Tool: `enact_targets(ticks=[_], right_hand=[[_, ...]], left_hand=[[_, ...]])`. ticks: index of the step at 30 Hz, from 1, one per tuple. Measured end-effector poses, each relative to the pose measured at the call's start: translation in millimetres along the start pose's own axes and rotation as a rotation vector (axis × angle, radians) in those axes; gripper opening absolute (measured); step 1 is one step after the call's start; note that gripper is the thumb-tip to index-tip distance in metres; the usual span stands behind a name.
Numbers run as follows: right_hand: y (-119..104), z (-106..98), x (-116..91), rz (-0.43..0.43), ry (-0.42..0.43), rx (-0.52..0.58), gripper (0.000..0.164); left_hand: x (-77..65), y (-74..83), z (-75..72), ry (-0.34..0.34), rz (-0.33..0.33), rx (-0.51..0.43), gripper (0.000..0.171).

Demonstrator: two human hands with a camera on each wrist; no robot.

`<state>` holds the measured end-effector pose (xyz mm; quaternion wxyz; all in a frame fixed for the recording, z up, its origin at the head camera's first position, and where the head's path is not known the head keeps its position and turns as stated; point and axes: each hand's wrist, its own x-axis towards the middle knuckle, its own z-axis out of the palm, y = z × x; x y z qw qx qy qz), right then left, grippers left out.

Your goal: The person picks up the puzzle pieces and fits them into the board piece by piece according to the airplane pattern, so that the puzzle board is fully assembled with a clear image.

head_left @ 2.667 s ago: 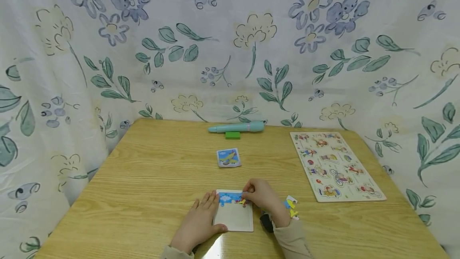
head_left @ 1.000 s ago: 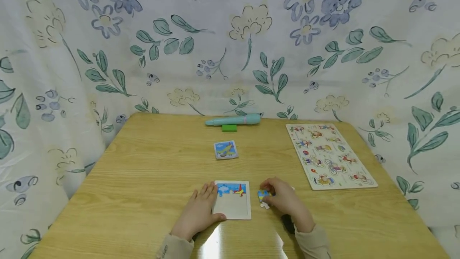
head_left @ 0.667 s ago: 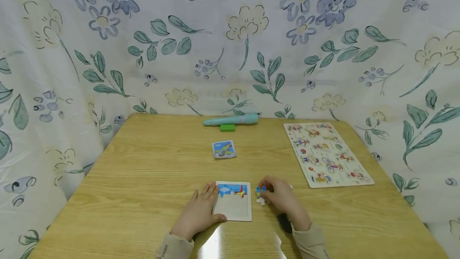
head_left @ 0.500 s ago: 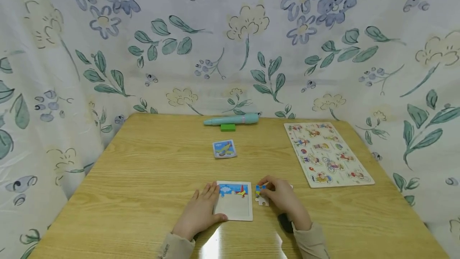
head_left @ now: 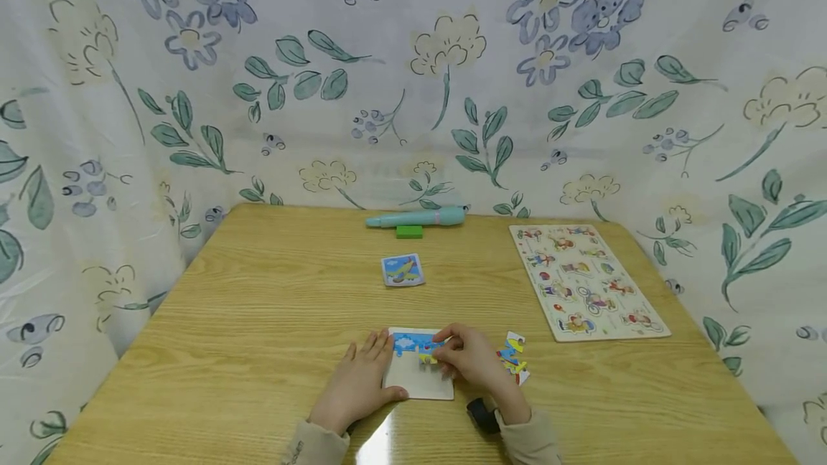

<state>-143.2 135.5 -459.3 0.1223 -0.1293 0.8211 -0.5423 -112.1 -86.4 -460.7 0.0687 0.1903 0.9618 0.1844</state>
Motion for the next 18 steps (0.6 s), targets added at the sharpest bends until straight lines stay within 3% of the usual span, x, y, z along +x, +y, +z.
enact_targets(ticks=[18], right_hand=[[-15,37,19,0.046,-0.054,-0.015,0.018]], left_hand=[[-0.3,-0.3,0.9,-0.014,0.004,0.029,0.095]])
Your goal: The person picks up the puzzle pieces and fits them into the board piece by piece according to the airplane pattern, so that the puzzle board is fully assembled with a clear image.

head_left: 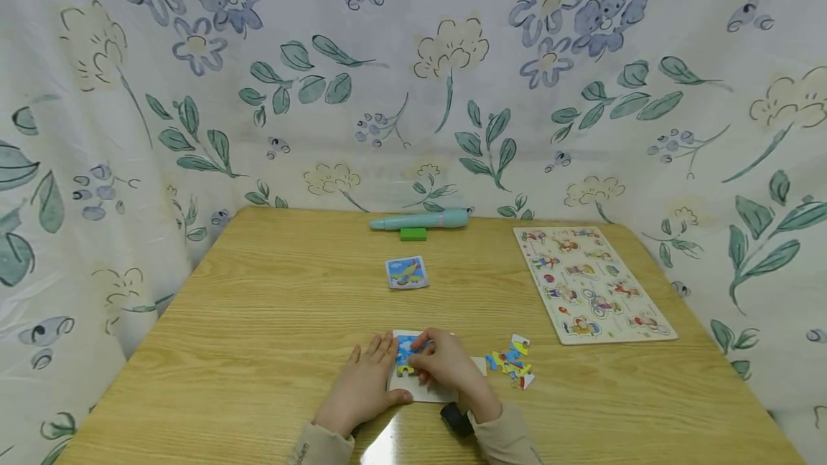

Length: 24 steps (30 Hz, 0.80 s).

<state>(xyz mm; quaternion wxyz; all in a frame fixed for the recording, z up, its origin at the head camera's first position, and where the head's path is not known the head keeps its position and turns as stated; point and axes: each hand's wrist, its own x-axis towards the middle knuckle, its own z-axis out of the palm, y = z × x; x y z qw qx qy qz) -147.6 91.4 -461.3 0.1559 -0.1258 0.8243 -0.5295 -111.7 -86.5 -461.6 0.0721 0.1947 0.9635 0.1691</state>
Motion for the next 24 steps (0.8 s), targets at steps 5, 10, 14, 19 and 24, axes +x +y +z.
enact_targets(ticks=[5,10,14,19,24], right_hand=[[-6,3,-1,0.011,0.002,-0.029,0.017],[-9,5,0,0.027,0.026,-0.074,0.015],[-10,7,0,0.034,0.085,-0.188,0.015],[-10,11,1,0.020,0.125,-0.283,0.021],[-7,11,2,0.010,0.102,-0.248,0.022]], left_hand=[[0.5,0.0,0.0,-0.002,0.000,0.000,0.095],[0.6,0.4,0.6,0.015,0.004,0.001,0.095],[0.0,1.7,-0.3,0.021,0.008,-0.006,0.094],[-1.0,2.0,-1.7,0.017,0.004,-0.014,0.094],[-1.5,1.3,-1.9,0.011,-0.001,-0.019,0.094]])
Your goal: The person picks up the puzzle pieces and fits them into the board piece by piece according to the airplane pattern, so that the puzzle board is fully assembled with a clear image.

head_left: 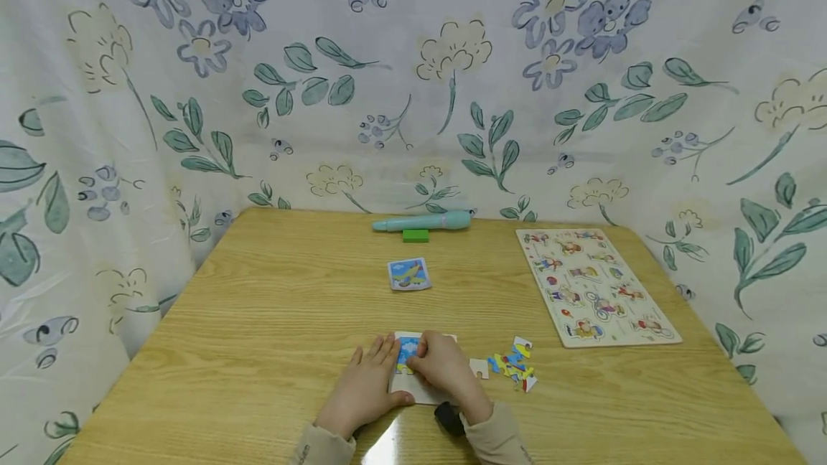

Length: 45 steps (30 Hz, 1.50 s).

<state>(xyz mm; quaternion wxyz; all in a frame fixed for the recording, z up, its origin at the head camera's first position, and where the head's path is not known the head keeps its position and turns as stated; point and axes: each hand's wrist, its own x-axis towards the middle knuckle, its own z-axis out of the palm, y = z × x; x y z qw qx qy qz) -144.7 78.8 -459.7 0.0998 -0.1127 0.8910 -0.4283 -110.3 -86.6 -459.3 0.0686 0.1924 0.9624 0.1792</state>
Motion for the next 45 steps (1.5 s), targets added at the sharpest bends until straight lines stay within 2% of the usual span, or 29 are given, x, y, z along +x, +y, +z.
enact_targets(ticks=[6,13,20,26,31,35,39,45], right_hand=[[10,-11,-5,-0.022,-0.047,0.122,0.022],[22,-32,-14,-0.014,0.031,0.092,0.024],[32,-58,-22,-0.018,0.078,0.150,0.019],[41,-71,-29,0.023,0.183,0.063,0.011],[46,-77,-33,0.040,0.202,0.021,0.012],[51,-80,-35,0.018,0.168,0.005,0.019],[56,-81,-36,-0.015,0.090,-0.008,0.030],[60,-82,-36,-0.127,0.003,-0.028,0.033]], left_hand=[[0.7,0.1,1.1,-0.015,-0.011,0.007,0.095],[1.4,-0.8,2.4,-0.006,-0.007,0.003,0.096],[1.6,-1.8,2.3,-0.005,-0.010,-0.011,0.096],[1.4,-1.8,2.1,0.000,-0.007,-0.017,0.096],[1.2,-2.6,2.6,0.003,0.000,-0.007,0.096],[1.0,-3.2,2.9,0.007,0.004,-0.004,0.096],[0.5,-3.3,3.1,0.002,0.001,-0.006,0.096],[0.2,-2.8,3.9,0.001,-0.001,0.000,0.096]])
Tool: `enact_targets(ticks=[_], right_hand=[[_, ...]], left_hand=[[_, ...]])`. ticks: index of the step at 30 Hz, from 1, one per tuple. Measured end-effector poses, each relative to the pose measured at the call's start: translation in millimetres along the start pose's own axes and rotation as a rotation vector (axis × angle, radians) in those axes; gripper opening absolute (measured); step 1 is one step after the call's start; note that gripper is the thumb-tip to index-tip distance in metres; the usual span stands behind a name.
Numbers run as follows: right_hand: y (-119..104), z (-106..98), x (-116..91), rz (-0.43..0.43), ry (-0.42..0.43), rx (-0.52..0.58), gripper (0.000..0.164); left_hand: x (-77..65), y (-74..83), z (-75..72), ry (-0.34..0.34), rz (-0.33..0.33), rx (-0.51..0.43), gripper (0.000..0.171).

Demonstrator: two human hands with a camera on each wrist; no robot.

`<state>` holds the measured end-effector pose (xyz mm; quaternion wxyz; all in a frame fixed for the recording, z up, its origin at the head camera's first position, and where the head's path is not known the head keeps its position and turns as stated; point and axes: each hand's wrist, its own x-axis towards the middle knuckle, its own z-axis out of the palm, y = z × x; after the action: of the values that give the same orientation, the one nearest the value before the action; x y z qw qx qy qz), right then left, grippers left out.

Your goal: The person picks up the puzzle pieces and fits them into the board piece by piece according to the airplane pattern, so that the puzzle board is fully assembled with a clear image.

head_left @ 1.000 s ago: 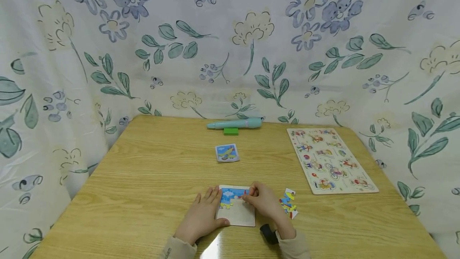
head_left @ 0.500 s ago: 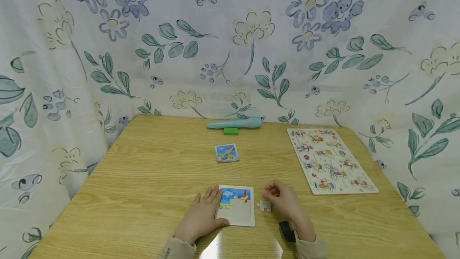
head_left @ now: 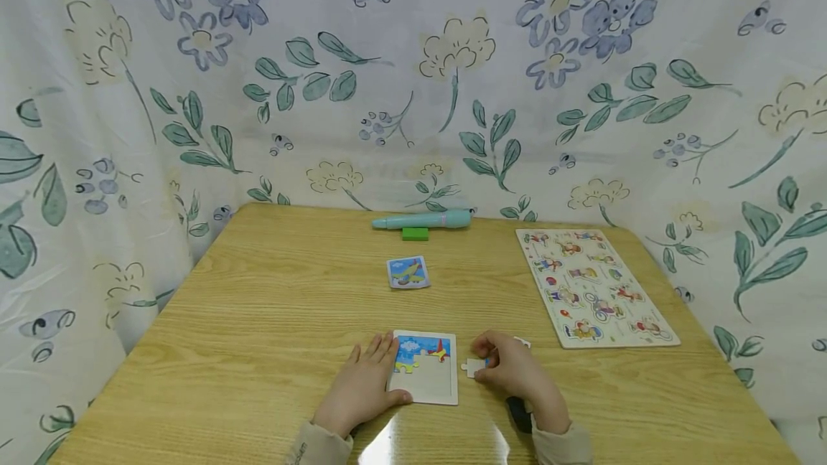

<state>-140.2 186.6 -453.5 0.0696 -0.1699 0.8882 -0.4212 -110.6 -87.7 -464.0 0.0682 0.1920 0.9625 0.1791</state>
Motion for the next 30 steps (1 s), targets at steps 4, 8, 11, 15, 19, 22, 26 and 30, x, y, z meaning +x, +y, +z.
enact_targets(ticks=[4,8,11,15,19,22,26,30], right_hand=[[0,1,0,0.006,-0.020,-0.035,0.032],[-2,4,0,0.006,0.005,-0.085,0.018],[-3,6,2,0.013,0.069,-0.104,0.021],[-3,10,5,0.049,0.162,-0.069,0.028],[-4,12,7,0.067,0.168,-0.035,0.022],[-6,12,7,0.065,0.131,-0.010,0.013],[-8,15,7,0.077,0.103,0.070,0.010],[-9,18,9,0.072,0.128,0.095,0.012]], left_hand=[[0.2,1.2,-0.6,-0.002,-0.003,0.002,0.096],[-0.1,3.3,-2.6,-0.005,-0.006,-0.003,0.096],[-0.4,4.6,-4.2,-0.008,-0.010,-0.014,0.096],[-0.5,5.2,-5.3,-0.013,-0.014,-0.024,0.096],[-0.3,4.9,-5.1,-0.016,-0.012,-0.018,0.096],[0.0,4.3,-4.2,-0.016,-0.012,-0.018,0.096],[0.2,3.8,-3.2,-0.014,-0.013,-0.023,0.096],[0.2,3.1,-2.7,-0.014,-0.017,-0.028,0.096]])
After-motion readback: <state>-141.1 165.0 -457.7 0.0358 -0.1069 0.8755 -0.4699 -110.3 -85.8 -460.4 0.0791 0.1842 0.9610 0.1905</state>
